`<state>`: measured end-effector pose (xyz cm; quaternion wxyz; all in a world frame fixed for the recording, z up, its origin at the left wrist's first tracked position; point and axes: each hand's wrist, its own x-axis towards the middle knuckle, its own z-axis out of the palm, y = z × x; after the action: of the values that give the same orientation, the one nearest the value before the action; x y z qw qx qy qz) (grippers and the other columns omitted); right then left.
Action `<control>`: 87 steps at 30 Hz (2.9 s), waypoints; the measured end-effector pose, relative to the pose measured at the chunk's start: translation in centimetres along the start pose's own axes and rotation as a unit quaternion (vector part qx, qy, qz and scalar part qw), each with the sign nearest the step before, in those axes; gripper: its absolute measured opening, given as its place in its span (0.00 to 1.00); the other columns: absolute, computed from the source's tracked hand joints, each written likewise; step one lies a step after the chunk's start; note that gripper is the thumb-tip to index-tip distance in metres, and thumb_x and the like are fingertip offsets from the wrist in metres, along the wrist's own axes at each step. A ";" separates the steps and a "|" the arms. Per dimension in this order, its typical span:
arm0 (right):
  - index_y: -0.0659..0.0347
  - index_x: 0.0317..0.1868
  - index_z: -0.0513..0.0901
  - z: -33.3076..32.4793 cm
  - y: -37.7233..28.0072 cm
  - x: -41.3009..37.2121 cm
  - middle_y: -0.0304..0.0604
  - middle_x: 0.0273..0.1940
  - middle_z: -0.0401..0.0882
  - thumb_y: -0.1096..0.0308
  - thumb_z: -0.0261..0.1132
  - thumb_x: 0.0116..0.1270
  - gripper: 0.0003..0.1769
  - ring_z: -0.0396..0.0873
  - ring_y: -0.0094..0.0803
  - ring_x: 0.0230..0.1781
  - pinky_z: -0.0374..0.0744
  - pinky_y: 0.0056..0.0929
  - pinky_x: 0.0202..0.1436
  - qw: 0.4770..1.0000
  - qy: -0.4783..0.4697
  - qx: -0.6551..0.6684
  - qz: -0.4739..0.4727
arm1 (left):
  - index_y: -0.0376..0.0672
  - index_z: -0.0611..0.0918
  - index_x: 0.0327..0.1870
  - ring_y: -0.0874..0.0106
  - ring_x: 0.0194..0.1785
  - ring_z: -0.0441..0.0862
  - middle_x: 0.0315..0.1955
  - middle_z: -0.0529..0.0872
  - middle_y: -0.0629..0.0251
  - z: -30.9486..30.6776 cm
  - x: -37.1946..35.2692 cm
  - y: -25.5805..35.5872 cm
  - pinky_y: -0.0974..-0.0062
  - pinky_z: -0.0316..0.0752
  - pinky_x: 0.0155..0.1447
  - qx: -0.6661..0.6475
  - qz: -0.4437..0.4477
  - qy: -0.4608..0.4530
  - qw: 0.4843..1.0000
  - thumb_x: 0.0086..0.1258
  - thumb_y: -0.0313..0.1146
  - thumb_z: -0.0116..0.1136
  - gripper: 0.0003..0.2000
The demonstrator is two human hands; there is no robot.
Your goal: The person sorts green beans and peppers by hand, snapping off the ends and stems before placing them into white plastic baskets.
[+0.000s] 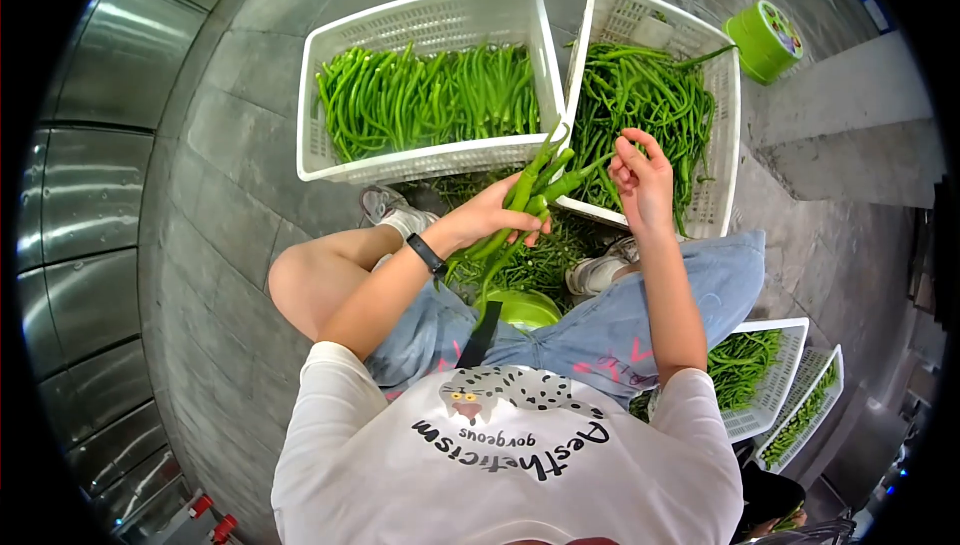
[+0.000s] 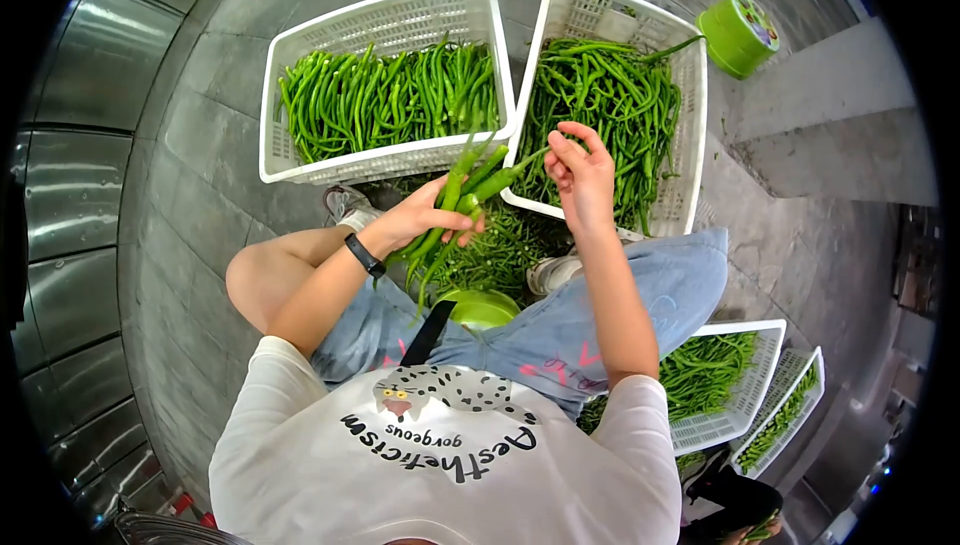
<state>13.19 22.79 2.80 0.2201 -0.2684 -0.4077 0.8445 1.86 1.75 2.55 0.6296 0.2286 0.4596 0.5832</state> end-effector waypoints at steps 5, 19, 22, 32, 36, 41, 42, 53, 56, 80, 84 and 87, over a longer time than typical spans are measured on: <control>0.62 0.41 0.79 0.3 1.0 -0.7 0.35 0.23 0.75 0.68 0.63 0.67 0.07 0.68 0.16 0.18 0.62 0.14 0.19 0.982 -0.107 -0.038 0.150 | 0.42 0.62 0.64 0.77 0.27 0.78 0.33 0.81 0.62 -0.3 -0.5 -0.6 0.85 0.67 0.26 0.019 -0.011 0.016 1.000 0.62 0.29 0.60 0.29; 0.60 0.35 0.76 0.0 3.5 -1.8 0.36 0.18 0.72 0.68 0.58 0.70 0.06 0.60 0.18 0.13 0.57 0.16 0.18 0.954 -0.195 0.125 0.192 | 0.42 0.64 0.61 0.77 0.25 0.78 0.30 0.80 0.62 -0.1 -0.9 -0.5 0.85 0.65 0.23 -0.034 -0.017 -0.016 0.999 0.61 0.32 0.59 0.27; 0.62 0.36 0.75 0.5 4.1 -2.6 0.32 0.15 0.61 0.65 0.53 0.73 0.10 0.53 0.17 0.12 0.54 0.16 0.17 0.912 -0.193 0.272 0.237 | 0.43 0.65 0.60 0.76 0.25 0.78 0.29 0.79 0.60 0.4 -1.0 0.2 0.85 0.64 0.23 -0.046 -0.007 -0.054 0.997 0.60 0.32 0.59 0.26; 0.63 0.24 0.84 0.0 -2.7 -2.0 0.36 0.17 0.77 0.59 0.73 0.56 0.15 0.74 0.20 0.17 0.68 0.21 0.20 0.760 -0.405 -0.471 0.190 | 0.43 0.65 0.59 0.74 0.24 0.78 0.30 0.80 0.59 -1.4 -1.5 -1.4 0.85 0.63 0.21 -0.069 -0.027 -0.040 0.997 0.58 0.29 0.59 0.26; 0.63 0.23 0.83 -0.4 -2.3 -2.8 0.36 0.17 0.78 0.52 0.74 0.53 0.20 0.72 0.21 0.17 0.69 0.22 0.23 0.738 -0.339 -0.582 0.039 | 0.41 0.64 0.61 0.75 0.25 0.78 0.30 0.80 0.60 -0.8 -1.5 -0.9 0.85 0.65 0.22 -0.039 -0.054 -0.050 0.997 0.59 0.27 0.60 0.27; 0.63 0.25 0.76 0.2 -2.4 -1.9 0.30 0.18 0.66 0.62 0.69 0.60 0.15 0.60 0.16 0.19 0.60 0.21 0.22 0.837 -0.283 -0.468 -0.004 | 0.39 0.63 0.63 0.78 0.25 0.79 0.31 0.81 0.61 0.1 -0.9 -1.5 0.86 0.66 0.23 0.009 -0.094 -0.112 0.989 0.60 0.28 0.61 0.30; 0.64 0.26 0.76 0.4 -1.8 -1.9 0.31 0.19 0.67 0.63 0.69 0.61 0.15 0.61 0.17 0.20 0.61 0.21 0.22 0.833 -0.309 -0.459 -0.010 | 0.39 0.63 0.63 0.78 0.25 0.79 0.31 0.81 0.61 0.1 -0.8 -1.9 0.85 0.67 0.23 0.013 -0.100 -0.121 0.988 0.60 0.27 0.61 0.30; 0.62 0.17 0.75 -0.5 2.8 -2.0 0.38 0.23 0.71 0.53 0.60 0.67 0.25 0.64 0.29 0.26 0.61 0.24 0.28 0.870 -0.477 -0.020 0.119 | 0.38 0.66 0.59 0.80 0.26 0.79 0.31 0.82 0.63 0.6 -1.6 -1.5 0.86 0.68 0.24 0.051 -0.134 -0.227 0.963 0.62 0.28 0.61 0.25; 0.61 0.18 0.77 0.0 0.8 -1.7 0.36 0.21 0.69 0.49 0.60 0.67 0.26 0.59 0.26 0.23 0.56 0.25 0.25 0.865 -0.477 0.130 0.088 | 0.37 0.66 0.58 0.79 0.25 0.79 0.31 0.81 0.62 0.3 -1.8 -1.9 0.86 0.67 0.24 0.024 -0.116 -0.183 0.976 0.62 0.28 0.61 0.24; 0.63 0.28 0.74 1.5 4.9 -3.1 0.38 0.25 0.71 0.58 0.51 0.74 0.20 0.67 0.23 0.25 0.65 0.20 0.29 0.918 -0.348 0.005 0.187 | 0.39 0.66 0.51 0.65 0.28 0.81 0.27 0.80 0.56 -0.7 -1.0 -2.9 0.71 0.73 0.32 0.359 0.050 0.124 0.924 0.57 0.27 0.60 0.21; 0.65 0.27 0.74 1.2 2.5 -2.6 0.41 0.25 0.71 0.56 0.56 0.71 0.21 0.66 0.26 0.25 0.65 0.23 0.28 0.900 -0.412 -0.057 0.129 | 0.39 0.68 0.54 0.76 0.28 0.80 0.29 0.80 0.65 -0.5 -1.0 -2.5 0.81 0.71 0.29 0.119 0.027 0.105 0.987 0.59 0.25 0.59 0.22; 0.65 0.35 0.81 0.2 0.3 -2.0 0.42 0.33 0.81 0.63 0.69 0.60 0.12 0.74 0.27 0.30 0.72 0.23 0.34 0.816 -0.513 -0.217 0.154 | 0.40 0.73 0.47 0.77 0.29 0.78 0.31 0.80 0.67 -1.3 -1.2 -1.1 0.84 0.67 0.28 -0.022 0.043 0.151 0.987 0.61 0.29 0.59 0.14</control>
<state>14.50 21.29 3.19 -0.2177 0.1033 -0.5878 0.7723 1.43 0.07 1.39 0.5322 0.1437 0.5259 0.6477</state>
